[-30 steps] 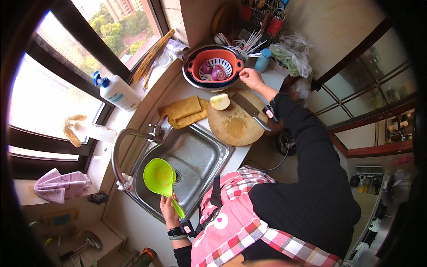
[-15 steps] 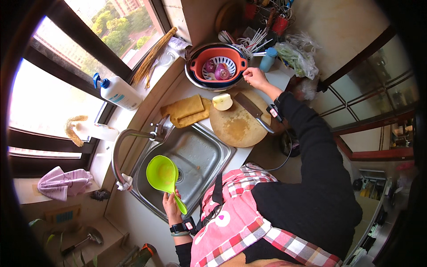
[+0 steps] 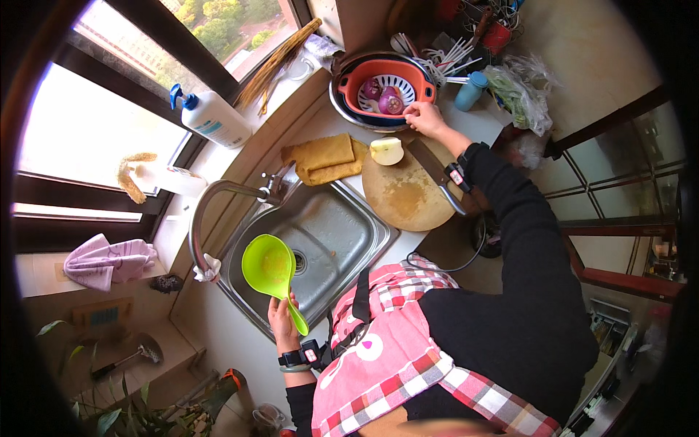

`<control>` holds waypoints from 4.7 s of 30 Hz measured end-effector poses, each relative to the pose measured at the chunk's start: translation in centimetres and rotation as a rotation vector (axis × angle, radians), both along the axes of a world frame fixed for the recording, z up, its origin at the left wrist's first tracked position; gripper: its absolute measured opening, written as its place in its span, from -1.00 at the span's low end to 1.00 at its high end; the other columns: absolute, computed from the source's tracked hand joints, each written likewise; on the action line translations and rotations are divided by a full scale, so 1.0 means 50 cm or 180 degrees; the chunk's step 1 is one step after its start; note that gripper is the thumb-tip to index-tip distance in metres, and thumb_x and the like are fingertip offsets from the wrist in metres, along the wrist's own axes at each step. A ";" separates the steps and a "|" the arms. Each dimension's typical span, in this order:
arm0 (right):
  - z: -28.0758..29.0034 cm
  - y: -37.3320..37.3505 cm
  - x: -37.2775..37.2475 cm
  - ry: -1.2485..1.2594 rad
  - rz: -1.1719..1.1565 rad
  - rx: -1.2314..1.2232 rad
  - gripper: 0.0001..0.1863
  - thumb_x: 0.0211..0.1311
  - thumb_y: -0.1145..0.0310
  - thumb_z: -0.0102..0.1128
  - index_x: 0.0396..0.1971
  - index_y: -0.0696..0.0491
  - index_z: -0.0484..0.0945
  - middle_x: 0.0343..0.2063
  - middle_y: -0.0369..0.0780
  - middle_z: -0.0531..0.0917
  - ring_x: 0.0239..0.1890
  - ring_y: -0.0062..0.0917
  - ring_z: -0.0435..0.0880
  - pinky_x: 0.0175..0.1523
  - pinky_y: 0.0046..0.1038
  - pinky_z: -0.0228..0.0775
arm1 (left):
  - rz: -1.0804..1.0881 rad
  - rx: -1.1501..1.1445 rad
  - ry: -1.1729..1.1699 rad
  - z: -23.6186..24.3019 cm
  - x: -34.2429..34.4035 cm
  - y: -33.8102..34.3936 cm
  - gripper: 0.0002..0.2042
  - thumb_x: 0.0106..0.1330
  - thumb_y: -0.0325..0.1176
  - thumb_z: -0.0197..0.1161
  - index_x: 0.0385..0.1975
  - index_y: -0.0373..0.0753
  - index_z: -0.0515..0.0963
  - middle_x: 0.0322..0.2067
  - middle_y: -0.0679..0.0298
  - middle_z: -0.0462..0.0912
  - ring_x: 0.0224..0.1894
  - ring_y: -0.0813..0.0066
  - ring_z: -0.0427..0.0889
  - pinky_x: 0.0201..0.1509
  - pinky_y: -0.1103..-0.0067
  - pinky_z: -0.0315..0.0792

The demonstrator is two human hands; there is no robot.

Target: The person retrieves a yellow bag of rice from a cabinet, pours rice into a green scoop, and then washes the rice in the scoop under running water using chopsticks to stir. The person repeats the rinsing process several times.

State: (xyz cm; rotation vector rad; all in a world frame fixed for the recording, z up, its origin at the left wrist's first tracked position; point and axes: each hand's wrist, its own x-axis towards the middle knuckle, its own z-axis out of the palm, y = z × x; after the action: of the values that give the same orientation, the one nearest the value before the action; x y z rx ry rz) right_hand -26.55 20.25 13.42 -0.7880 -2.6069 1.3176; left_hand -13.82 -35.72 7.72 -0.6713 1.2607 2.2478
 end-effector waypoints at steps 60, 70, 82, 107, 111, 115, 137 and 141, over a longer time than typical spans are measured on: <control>-0.052 0.311 0.000 0.1645 -0.2698 0.0380 -0.84 0.04 0.38 0.30 -0.49 0.18 0.61 -0.63 -0.24 0.64 -0.61 -0.57 0.64 -0.49 -0.58 0.47 | -0.0131 -0.0203 -0.0245 -0.004 -0.057 0.052 -0.65 0.23 -0.61 0.02 0.03 -0.39 0.25 -0.24 0.12 0.50 -0.32 0.45 0.55 -0.28 0.63 0.50; -0.005 0.258 -0.012 0.0502 -0.3136 0.2423 -0.75 -0.02 0.33 0.32 -0.34 0.11 0.56 -0.41 -0.15 0.63 -0.29 -0.35 0.63 -0.23 -0.39 0.45 | -0.0260 -0.0272 -0.0161 -0.005 -0.049 0.032 -0.67 0.24 -0.60 0.00 0.03 -0.40 0.28 -0.12 0.09 0.49 -0.28 0.47 0.55 -0.27 0.65 0.49; -0.069 0.270 -0.172 0.1028 -0.3105 -0.1111 -0.64 0.14 0.35 0.16 -0.07 0.14 0.42 -0.36 -0.15 0.63 -0.38 -0.39 0.66 -0.39 -0.48 0.53 | -0.0055 -0.0350 -0.0251 0.006 -0.054 0.049 -0.69 0.24 -0.60 0.01 0.00 -0.38 0.31 -0.27 0.14 0.51 -0.31 0.46 0.55 -0.28 0.62 0.48; -0.047 0.495 -0.390 -0.0076 -0.1629 0.0774 -0.74 0.12 0.20 0.16 -0.23 -0.01 0.54 -0.34 -0.17 0.63 -0.34 -0.29 0.60 -0.32 -0.35 0.45 | 0.0051 -0.0509 -0.0735 -0.012 -0.178 0.114 -0.65 0.23 -0.62 -0.01 0.05 -0.41 0.25 -0.23 0.13 0.49 -0.30 0.45 0.55 -0.27 0.63 0.48; 0.023 0.496 -0.385 0.0104 -0.1262 0.2107 -0.68 0.13 0.10 0.11 -0.19 -0.04 0.55 -0.24 -0.09 0.62 -0.19 -0.15 0.58 -0.09 -0.24 0.40 | 0.0016 -0.0508 -0.0652 -0.022 -0.170 0.108 -0.65 0.23 -0.63 -0.03 0.04 -0.42 0.25 -0.25 0.12 0.50 -0.30 0.46 0.55 -0.27 0.64 0.48; 0.150 0.443 -0.372 0.0781 -0.1242 0.2906 -0.69 0.17 0.14 0.10 -0.17 0.00 0.53 -0.27 -0.10 0.63 -0.19 -0.18 0.60 -0.13 -0.28 0.45 | -0.0076 -0.0507 -0.0604 -0.026 -0.150 0.099 -0.64 0.23 -0.63 -0.03 0.06 -0.42 0.24 -0.24 0.11 0.50 -0.31 0.46 0.55 -0.28 0.65 0.48; 0.068 -0.652 0.132 -0.0628 0.2913 -0.1954 -0.63 0.23 0.49 0.00 0.06 0.07 0.38 -0.49 -0.25 0.62 -0.46 -0.67 0.60 -0.37 -0.65 0.49 | -0.0296 -0.0360 0.0374 -0.064 -0.029 -0.034 -0.54 0.23 -0.62 -0.01 0.16 -0.39 0.15 -0.15 0.11 0.51 -0.23 0.47 0.58 -0.25 0.69 0.49; 0.042 -0.649 0.135 -0.0284 0.4393 -0.0735 -0.61 -0.06 0.59 -0.04 -0.11 0.16 0.38 -0.34 -0.15 0.51 -0.28 -0.40 0.56 -0.17 -0.45 0.44 | -0.0301 -0.0311 0.0368 -0.075 -0.013 -0.036 -0.50 0.23 -0.62 0.01 0.19 -0.39 0.10 -0.15 0.09 0.51 -0.24 0.47 0.59 -0.27 0.71 0.49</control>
State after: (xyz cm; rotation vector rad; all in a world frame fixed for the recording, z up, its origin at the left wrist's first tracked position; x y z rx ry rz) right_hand -19.81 -12.21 15.54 1.2657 -3.0470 1.7604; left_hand -14.49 -37.52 3.99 -0.5110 1.4351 2.1862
